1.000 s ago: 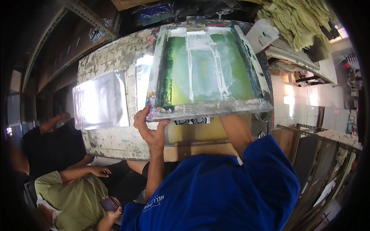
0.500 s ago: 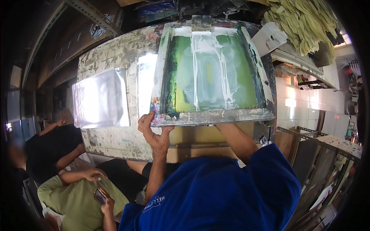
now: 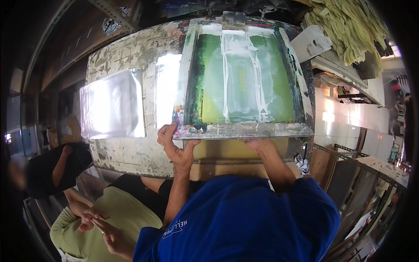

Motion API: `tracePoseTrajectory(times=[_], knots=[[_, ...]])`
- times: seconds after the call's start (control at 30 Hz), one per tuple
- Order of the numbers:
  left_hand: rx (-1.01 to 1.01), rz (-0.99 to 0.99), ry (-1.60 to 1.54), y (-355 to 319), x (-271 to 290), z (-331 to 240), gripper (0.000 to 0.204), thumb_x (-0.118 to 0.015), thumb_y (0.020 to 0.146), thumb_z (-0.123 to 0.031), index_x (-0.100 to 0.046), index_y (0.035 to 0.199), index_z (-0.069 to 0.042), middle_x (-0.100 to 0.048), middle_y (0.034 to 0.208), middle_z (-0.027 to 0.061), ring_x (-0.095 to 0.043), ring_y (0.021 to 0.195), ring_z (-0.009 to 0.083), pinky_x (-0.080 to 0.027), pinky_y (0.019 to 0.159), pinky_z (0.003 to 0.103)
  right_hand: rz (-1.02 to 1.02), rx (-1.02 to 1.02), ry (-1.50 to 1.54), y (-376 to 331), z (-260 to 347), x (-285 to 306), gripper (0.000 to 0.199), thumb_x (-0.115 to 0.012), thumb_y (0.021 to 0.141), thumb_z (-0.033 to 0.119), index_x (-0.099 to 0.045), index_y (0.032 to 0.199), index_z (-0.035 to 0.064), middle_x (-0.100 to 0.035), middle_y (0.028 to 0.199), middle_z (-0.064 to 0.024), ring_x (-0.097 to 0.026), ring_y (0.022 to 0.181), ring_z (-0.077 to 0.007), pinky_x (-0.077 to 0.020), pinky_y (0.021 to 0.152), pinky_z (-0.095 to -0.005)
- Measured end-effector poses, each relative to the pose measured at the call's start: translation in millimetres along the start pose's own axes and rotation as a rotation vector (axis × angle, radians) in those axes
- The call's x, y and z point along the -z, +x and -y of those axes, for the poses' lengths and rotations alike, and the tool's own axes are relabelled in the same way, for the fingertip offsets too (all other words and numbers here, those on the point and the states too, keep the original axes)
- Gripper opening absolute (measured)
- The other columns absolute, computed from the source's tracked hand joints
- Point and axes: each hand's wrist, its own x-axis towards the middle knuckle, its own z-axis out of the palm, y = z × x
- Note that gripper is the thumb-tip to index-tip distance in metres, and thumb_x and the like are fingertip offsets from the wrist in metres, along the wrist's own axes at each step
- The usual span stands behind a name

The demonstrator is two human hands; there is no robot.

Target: The person performs screen printing by placing a plastic sheet on the printing bed, lowering the screen, applying ink with a squeegee across the mesh, and then lifting the screen to reveal the print.

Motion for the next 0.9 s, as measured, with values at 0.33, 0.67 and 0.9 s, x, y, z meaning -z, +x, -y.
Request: tracePoseTrajectory(times=[0.33,0.67,0.9], knots=[[0.003,0.004,0.056,-2.0,2.1,-5.0,0.083,-0.095,0.069,-0.032,-0.057,0.139,-0.008,-0.057,0.123,0.0108,-0.044,0.119,0.0277,-0.029,0.108,0.044,-0.131,0.136,-0.063,62.4,29.9,8.6,0.041,-0.055,0.101,0.044,-0.062,0.126,0.0123,-0.069,0.105,-0.0074,-0.066,0.078,-0.0242,-0.0531,0.06,-0.0392],[0.0,-0.013,0.054,0.0,-1.5,-3.9,0.082,-0.095,0.071,-0.036,-0.057,0.139,-0.008,-0.056,0.127,0.0104,-0.045,0.121,0.0283,-0.029,0.108,0.043,-0.194,0.239,-0.137,98.0,55.8,3.7,0.035,-0.063,0.097,0.036,-0.064,0.121,0.0097,-0.069,0.103,-0.0094,-0.068,0.078,-0.0262,-0.0548,0.063,-0.041],[0.033,-0.008,0.083,0.0,-4.0,-11.9,0.078,-0.094,0.071,-0.026,-0.059,0.137,-0.005,-0.058,0.125,0.0096,-0.047,0.118,0.0281,-0.03,0.107,0.043,-0.122,0.302,-0.572,27.2,46.5,27.8,0.032,-0.068,0.095,0.03,-0.066,0.118,0.0079,-0.069,0.101,-0.0108,-0.069,0.077,-0.0276,-0.056,0.065,-0.0422]])
